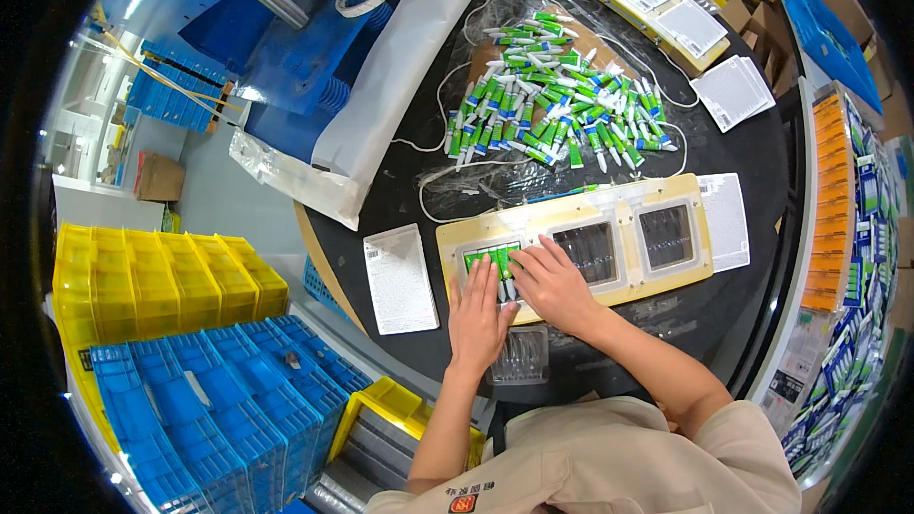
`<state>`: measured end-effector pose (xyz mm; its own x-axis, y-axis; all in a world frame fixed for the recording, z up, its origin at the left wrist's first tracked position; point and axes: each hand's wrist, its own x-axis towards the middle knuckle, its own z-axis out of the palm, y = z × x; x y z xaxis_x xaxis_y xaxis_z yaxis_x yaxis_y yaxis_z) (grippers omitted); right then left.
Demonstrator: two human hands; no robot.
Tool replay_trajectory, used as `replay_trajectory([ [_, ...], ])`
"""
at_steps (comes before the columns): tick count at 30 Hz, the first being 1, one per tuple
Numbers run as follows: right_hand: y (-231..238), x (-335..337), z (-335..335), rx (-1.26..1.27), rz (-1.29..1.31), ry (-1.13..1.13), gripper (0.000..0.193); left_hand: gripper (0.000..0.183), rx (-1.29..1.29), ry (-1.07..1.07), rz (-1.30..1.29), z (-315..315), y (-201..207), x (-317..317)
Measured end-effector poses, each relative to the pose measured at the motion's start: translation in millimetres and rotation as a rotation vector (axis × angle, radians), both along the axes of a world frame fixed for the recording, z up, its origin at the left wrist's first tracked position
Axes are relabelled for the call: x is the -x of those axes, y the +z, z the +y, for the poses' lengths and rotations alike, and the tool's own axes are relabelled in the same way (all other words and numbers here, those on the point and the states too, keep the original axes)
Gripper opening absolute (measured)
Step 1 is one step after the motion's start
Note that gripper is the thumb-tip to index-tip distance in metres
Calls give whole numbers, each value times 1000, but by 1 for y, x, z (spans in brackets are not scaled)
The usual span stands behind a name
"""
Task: The person places green cylindrical batteries into a multi-slot wooden fixture, then covers them with white paper sheets and clear plastic trays. The person repeats this sequence multiple times, handling batteries, paper, and trays by hand.
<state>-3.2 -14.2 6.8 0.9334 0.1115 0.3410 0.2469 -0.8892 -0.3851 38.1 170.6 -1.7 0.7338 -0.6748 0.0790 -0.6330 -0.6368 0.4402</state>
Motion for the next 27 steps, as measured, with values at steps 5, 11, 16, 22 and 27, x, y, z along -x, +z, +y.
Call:
replay_trajectory([
  [5,13,-23,-33,-65,-227,-141,20,67,-80,-64,-38,-7,8,-7],
  [11,6,-115,-104,-286,-39,-393,15,66,-113,-200,-23,-15,21,-31],
  [16,-11,-151,-108,20,221,-508,25,51,200,-140,-176,-67,21,-105],
  [22,-3,-112,-123,-108,188,-535,26,34,-31,-348,-408,-143,-22,-194],
  [27,16,-19,-130,-414,49,-551,17,23,88,-336,-585,-135,-29,-188],
])
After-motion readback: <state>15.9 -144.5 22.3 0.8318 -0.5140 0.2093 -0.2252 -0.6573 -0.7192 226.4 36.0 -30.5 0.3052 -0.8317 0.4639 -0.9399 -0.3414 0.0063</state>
